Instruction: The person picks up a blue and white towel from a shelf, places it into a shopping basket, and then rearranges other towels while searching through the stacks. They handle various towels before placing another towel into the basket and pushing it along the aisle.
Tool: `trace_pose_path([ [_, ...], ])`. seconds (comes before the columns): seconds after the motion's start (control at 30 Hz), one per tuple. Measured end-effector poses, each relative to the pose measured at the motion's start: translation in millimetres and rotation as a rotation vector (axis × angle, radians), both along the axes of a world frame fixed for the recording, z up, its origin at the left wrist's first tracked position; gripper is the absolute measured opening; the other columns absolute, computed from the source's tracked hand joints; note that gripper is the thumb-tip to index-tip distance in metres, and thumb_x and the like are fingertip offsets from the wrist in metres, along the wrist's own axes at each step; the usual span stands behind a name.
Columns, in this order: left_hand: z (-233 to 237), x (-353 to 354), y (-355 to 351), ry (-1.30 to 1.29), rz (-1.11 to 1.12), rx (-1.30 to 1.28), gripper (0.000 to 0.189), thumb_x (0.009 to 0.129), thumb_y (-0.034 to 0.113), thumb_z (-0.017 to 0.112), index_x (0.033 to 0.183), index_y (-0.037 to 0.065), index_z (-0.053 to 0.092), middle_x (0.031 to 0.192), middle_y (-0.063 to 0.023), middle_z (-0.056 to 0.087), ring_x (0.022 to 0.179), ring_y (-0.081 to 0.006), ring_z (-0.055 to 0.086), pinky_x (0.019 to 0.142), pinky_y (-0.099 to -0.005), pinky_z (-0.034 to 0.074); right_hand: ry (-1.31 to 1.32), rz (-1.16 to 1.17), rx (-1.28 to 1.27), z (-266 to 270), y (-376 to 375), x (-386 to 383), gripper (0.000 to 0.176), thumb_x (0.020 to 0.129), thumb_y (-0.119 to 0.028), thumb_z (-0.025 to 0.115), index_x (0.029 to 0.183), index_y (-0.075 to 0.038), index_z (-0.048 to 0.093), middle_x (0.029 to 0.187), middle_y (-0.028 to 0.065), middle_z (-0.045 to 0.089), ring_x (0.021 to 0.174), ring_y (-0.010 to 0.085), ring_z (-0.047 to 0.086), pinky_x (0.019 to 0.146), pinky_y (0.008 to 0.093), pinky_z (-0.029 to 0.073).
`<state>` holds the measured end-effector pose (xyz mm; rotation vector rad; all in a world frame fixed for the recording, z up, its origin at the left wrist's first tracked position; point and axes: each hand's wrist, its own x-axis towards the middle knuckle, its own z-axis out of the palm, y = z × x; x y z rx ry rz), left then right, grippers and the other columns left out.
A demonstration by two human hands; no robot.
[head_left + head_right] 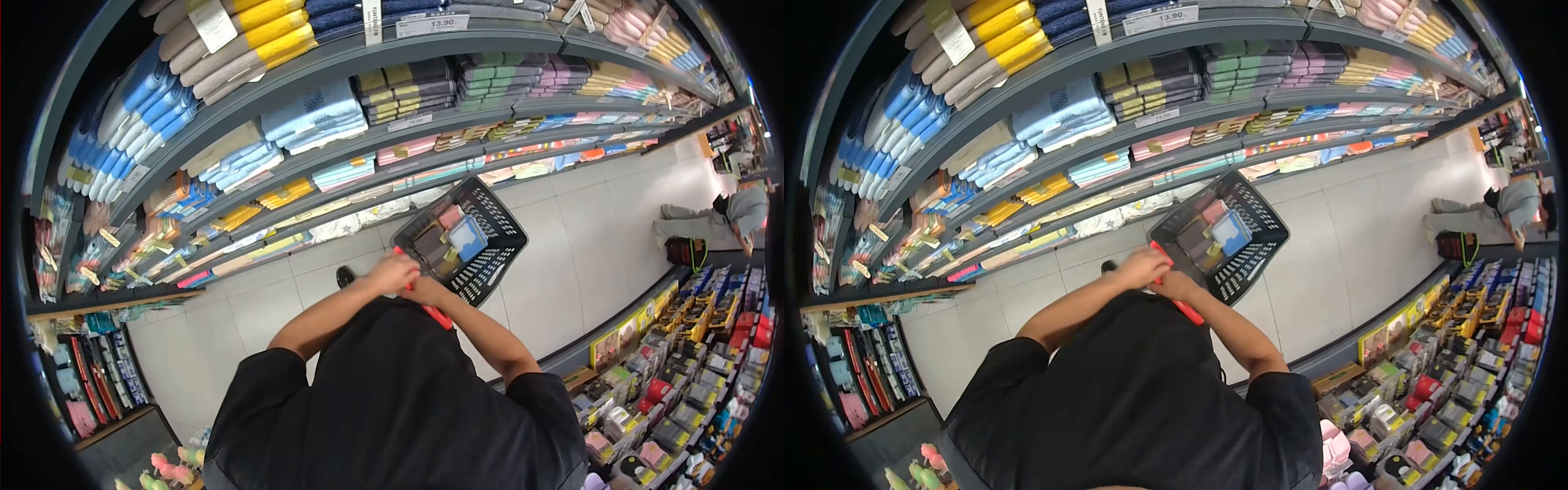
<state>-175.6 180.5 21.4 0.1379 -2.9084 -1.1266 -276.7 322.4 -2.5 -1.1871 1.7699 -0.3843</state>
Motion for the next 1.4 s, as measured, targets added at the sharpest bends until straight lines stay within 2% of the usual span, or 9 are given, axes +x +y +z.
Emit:
trace_pose_path([
  [0.07,-37,0,24,-0.108,0.103,-0.038,0.026,0.095,0.029,0.056,0.091,0.007,0.069,0.091,-0.0145,0.069,0.092,-0.0356,0.064,0.087,-0.0466,0.048,-0.09,-0.07,-0.108,-35,13,6,0.053,0.087,-0.049,0.063,0.114,-0.004,0.063,0.1,0.0249,0.07,0.094,0.0448,0.066,0.085,0.0505,0.052],
  [0.2,-22,-14,32,0.041,0.223,-0.067,0.03,0.097,0.029,0.054,0.083,0.006,0.067,0.086,-0.0139,0.069,0.087,-0.0345,0.065,0.084,-0.0464,0.049,-0.058,-0.217,-0.113,19,35,1,0.056,0.087,-0.05,0.066,0.12,-0.005,0.062,0.098,0.0265,0.069,0.093,0.0435,0.067,0.084,0.0477,0.052],
  [0.5,-23,-61,23,-0.014,0.24,-0.19,0.024,0.096,0.03,0.055,0.088,0.011,0.067,0.09,-0.0103,0.069,0.093,-0.0324,0.064,0.09,-0.0474,0.045,0.209,-0.397,-0.098,18,63,-1,0.046,0.094,-0.045,0.059,0.113,-0.003,0.054,0.086,0.0262,0.068,0.083,0.0467,0.066,0.072,0.0546,0.052],
  [0.6,-22,-83,20,0.039,0.214,-0.336,0.026,0.096,0.032,0.055,0.087,0.011,0.069,0.09,-0.0086,0.07,0.091,-0.0309,0.066,0.093,-0.048,0.044,0.215,-0.461,-0.127,15,54,-14,0.043,0.095,-0.042,0.06,0.111,-0.003,0.053,0.086,0.0276,0.068,0.085,0.0478,0.066,0.072,0.0553,0.051],
  [0.73,-12,-91,28,-0.014,0.02,-0.29,0.024,0.093,0.034,0.059,0.093,0.014,0.072,0.093,-0.0041,0.069,0.106,-0.0259,0.06,0.103,-0.0485,0.038,0.219,-0.53,-0.172,5,50,-29,0.04,0.092,-0.035,0.063,0.11,-0.001,0.053,0.089,0.0291,0.067,0.086,0.0492,0.065,0.074,0.0556,0.051],
  [0.93,-4,-82,36,0.029,0.082,-0.184,0.027,0.091,0.035,0.062,0.101,0.013,0.072,0.112,-0.0046,0.064,0.126,-0.0264,0.048,0.115,-0.0532,0.025,0.228,-0.576,-0.218,-15,48,-34,0.039,0.087,-0.03,0.068,0.108,-0.001,0.055,0.09,0.0276,0.068,0.085,0.0487,0.065,0.075,0.0554,0.052],
  [1.17,0,-87,12,-0.052,-0.108,-0.057,0.052,0.071,0.032,0.074,0.117,0.01,0.065,0.127,-0.0106,0.06,0.134,-0.031,0.044,0.118,-0.0521,0.025,0.217,-0.571,-0.149,-14,50,-37,0.035,0.089,-0.032,0.064,0.107,-0.003,0.054,0.083,0.029,0.067,0.082,0.0468,0.066,0.073,0.0566,0.051],
  [1.27,12,-91,3,-0.09,-0.214,-0.085,0.05,0.071,0.028,0.074,0.116,0.01,0.065,0.126,-0.0102,0.06,0.134,-0.0298,0.044,0.118,-0.0512,0.025,0.235,-0.584,-0.127,-6,48,-38,0.036,0.089,-0.032,0.065,0.106,-0.003,0.054,0.082,0.0286,0.067,0.08,0.0469,0.066,0.072,0.0566,0.052],
  [1.4,0,-93,13,-0.018,-0.189,-0.329,0.044,0.07,0.022,0.075,0.111,0.009,0.066,0.116,-0.0122,0.061,0.129,-0.0304,0.047,0.118,-0.0513,0.026,0.272,-0.598,-0.159,-6,46,-39,0.035,0.087,-0.032,0.067,0.104,-0.004,0.055,0.082,0.0272,0.068,0.079,0.0456,0.067,0.071,0.0561,0.052],
])
